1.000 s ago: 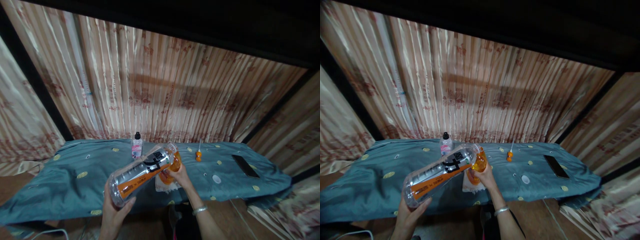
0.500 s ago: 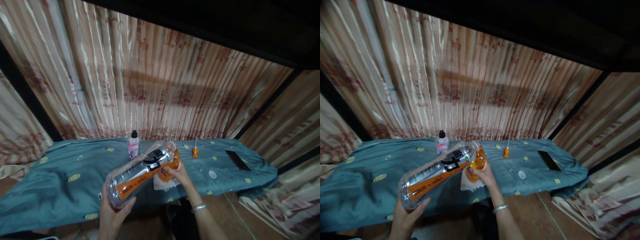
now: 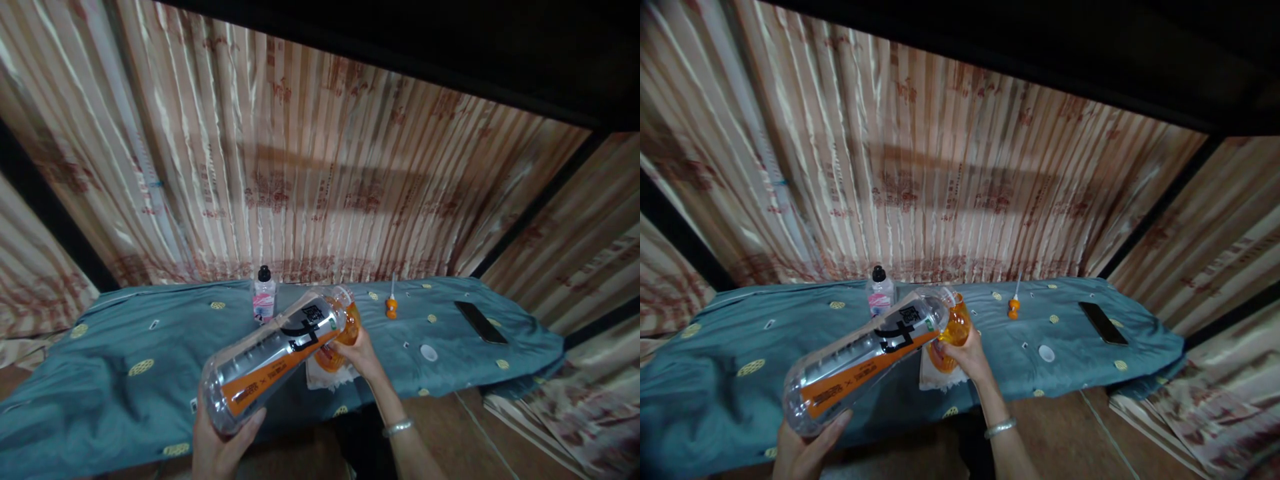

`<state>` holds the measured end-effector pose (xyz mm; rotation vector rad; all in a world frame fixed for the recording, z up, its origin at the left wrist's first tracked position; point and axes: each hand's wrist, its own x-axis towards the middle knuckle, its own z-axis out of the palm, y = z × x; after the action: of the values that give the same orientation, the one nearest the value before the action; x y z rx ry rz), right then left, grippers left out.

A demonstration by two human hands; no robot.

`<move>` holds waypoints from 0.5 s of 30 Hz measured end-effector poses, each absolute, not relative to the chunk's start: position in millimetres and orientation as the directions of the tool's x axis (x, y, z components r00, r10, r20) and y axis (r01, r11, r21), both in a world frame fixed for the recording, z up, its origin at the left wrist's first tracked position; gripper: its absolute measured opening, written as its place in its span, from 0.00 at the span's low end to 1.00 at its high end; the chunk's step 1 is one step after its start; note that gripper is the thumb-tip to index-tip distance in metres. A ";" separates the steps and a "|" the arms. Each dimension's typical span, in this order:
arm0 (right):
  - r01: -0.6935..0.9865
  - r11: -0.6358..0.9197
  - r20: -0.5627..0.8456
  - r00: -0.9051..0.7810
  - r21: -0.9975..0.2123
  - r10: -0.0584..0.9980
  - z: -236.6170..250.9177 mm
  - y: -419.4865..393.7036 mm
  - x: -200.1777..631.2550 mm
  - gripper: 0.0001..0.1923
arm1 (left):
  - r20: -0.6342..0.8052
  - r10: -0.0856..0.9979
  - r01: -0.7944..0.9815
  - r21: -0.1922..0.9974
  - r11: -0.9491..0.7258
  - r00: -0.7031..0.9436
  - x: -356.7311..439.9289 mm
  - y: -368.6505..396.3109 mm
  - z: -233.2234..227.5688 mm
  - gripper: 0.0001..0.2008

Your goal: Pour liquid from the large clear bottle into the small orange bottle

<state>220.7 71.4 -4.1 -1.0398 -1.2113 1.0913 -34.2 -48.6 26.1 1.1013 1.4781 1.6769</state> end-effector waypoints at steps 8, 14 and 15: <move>-0.079 0.159 0.157 0.028 -0.984 0.987 -0.1 66.5 221.2 0.37 | 0.108 0.866 0.025 0.994 -0.109 -0.488 -30.8 -51.9 30.1 0.38; -0.131 0.109 0.110 0.001 -0.985 0.994 4.2 63.3 222.7 0.36 | 0.199 0.853 0.097 0.980 -0.174 -0.483 -33.9 -50.6 33.6 0.24; -0.141 0.102 0.104 -0.002 -0.985 0.995 5.0 63.1 222.6 0.36 | 0.192 0.853 0.091 0.981 -0.169 -0.486 -34.6 -50.6 32.4 0.25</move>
<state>222.6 63.1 5.0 -1.0264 -1.1587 1.2029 -34.6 -50.6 32.4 1.0958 1.5243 1.7131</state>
